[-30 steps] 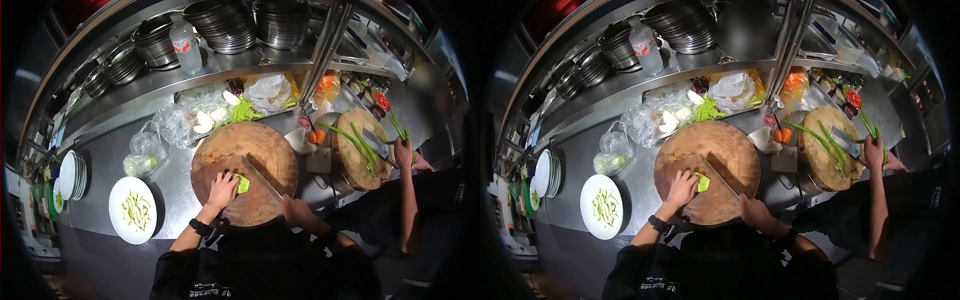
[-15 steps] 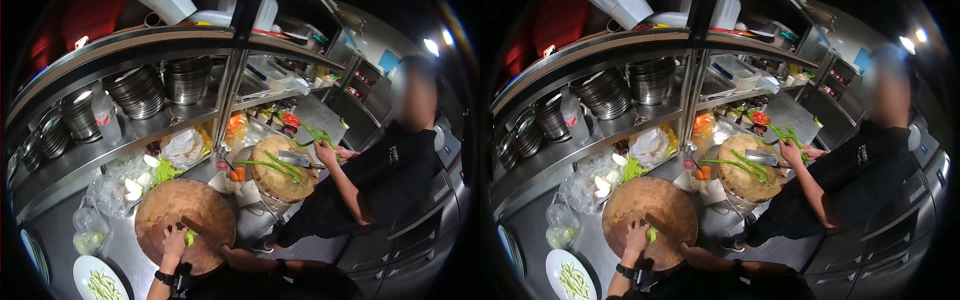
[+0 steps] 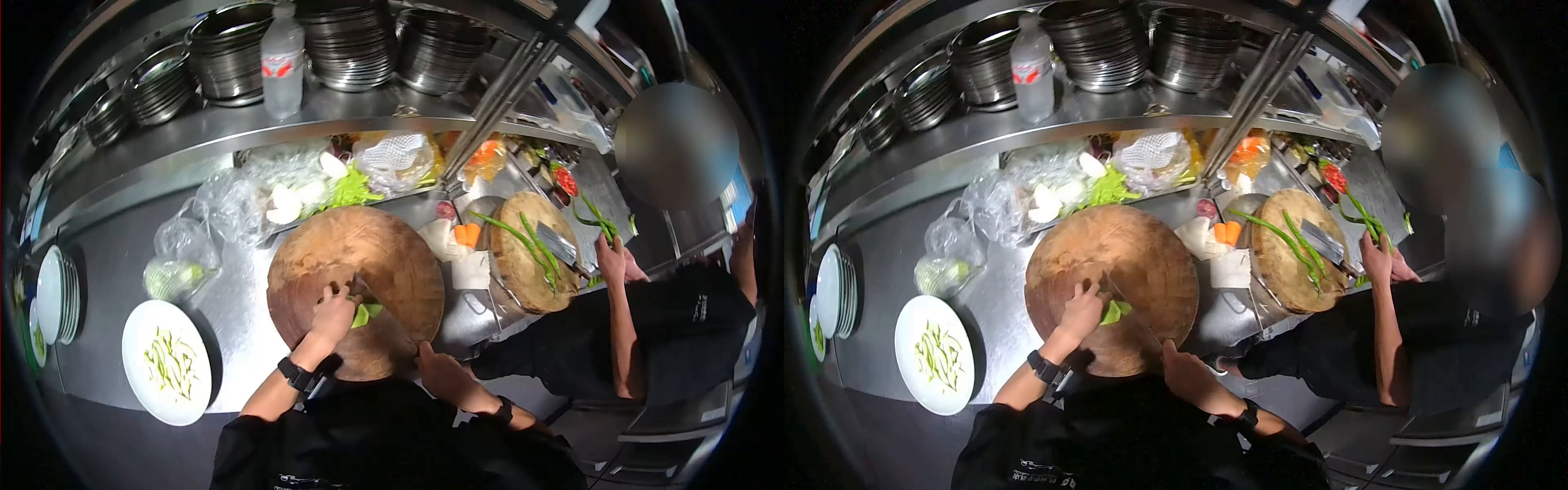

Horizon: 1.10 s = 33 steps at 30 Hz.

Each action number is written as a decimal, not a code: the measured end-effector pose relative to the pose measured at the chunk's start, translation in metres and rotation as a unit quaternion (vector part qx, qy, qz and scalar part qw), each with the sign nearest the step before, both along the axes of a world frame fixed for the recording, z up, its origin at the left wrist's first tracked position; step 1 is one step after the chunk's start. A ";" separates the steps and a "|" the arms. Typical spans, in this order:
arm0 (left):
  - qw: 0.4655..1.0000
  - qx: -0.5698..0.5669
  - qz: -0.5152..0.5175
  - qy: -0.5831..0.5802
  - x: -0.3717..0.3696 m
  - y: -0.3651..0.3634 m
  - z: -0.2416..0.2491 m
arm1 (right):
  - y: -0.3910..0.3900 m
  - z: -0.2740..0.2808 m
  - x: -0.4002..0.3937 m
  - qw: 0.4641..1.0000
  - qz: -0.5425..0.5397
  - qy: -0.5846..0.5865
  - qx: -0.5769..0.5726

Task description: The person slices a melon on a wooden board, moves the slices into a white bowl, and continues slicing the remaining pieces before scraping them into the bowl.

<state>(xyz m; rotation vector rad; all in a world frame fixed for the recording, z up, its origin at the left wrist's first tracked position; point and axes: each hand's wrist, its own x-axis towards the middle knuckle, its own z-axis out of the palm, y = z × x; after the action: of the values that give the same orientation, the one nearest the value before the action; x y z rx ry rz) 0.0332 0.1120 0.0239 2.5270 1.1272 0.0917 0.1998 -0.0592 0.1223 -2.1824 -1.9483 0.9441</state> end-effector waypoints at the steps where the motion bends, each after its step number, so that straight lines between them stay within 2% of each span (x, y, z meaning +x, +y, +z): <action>1: 1.000 -0.005 0.008 0.000 0.001 0.001 0.005 | -0.004 -0.008 0.000 0.999 -0.031 -0.011 -0.014; 4: 1.000 -0.022 -0.003 -0.002 -0.001 0.001 0.011 | 0.007 -0.044 -0.005 0.999 -0.023 0.032 0.034; 5: 1.000 -0.022 0.004 -0.004 0.000 0.003 0.010 | 0.007 -0.045 0.002 0.999 -0.016 0.032 0.034; 7: 1.000 -0.008 0.007 -0.005 -0.003 0.001 0.005 | 0.012 -0.006 -0.004 0.998 -0.024 0.022 0.055; 9: 1.000 -0.002 0.014 0.014 -0.004 0.002 -0.009 | 0.006 -0.019 -0.006 0.999 -0.023 0.012 0.032; 11: 0.999 -0.006 0.035 -0.022 -0.003 -0.001 0.003 | 0.006 -0.060 -0.004 0.995 0.060 -0.050 0.059; 12: 0.999 -0.005 0.035 -0.021 -0.003 -0.001 0.002 | 0.006 -0.065 0.003 0.995 0.060 -0.049 0.060; 14: 0.999 0.024 0.032 -0.021 -0.003 -0.002 -0.004 | 0.006 -0.068 0.018 0.946 0.263 -0.147 0.117; 15: 0.999 0.025 0.030 -0.018 -0.003 -0.001 -0.010 | 0.012 -0.041 0.004 0.998 0.043 -0.010 0.047; 17: 0.996 0.054 0.042 -0.056 -0.004 0.001 -0.022 | 0.016 -0.007 -0.014 0.999 -0.051 -0.011 0.004; 18: 0.996 0.051 0.044 -0.057 -0.005 -0.001 -0.018 | 0.010 -0.028 -0.010 0.997 -0.042 0.054 0.036; 21: 0.996 0.049 0.040 -0.065 -0.006 0.003 -0.004 | 0.022 -0.048 -0.011 0.996 -0.051 0.074 0.020; 22: 0.996 0.055 0.032 -0.058 -0.006 0.001 -0.005 | 0.022 -0.059 0.000 0.992 0.090 0.030 0.088; 23: 0.997 0.061 0.023 -0.051 -0.008 0.000 -0.006 | 0.010 -0.066 0.003 0.992 0.086 0.034 0.087; 25: 0.995 0.079 0.028 -0.053 -0.008 0.005 -0.016 | 0.025 -0.004 -0.016 0.998 -0.056 0.023 -0.009; 27: 0.994 0.088 0.031 -0.057 -0.010 0.000 -0.019 | 0.022 -0.026 -0.017 0.998 -0.055 0.016 -0.009; 29: 0.995 0.038 0.028 -0.083 -0.013 0.002 -0.006 | 0.027 -0.043 -0.022 0.995 -0.081 0.061 -0.019; 33: 0.996 0.015 0.012 -0.087 -0.016 0.010 -0.006 | 0.031 -0.011 -0.015 0.998 -0.031 0.049 0.028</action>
<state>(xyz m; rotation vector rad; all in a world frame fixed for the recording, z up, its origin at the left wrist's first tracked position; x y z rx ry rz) 0.0170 0.1218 0.0179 2.4760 1.0949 0.3315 0.1846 -0.0284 0.1112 -2.1116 -1.8307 0.9540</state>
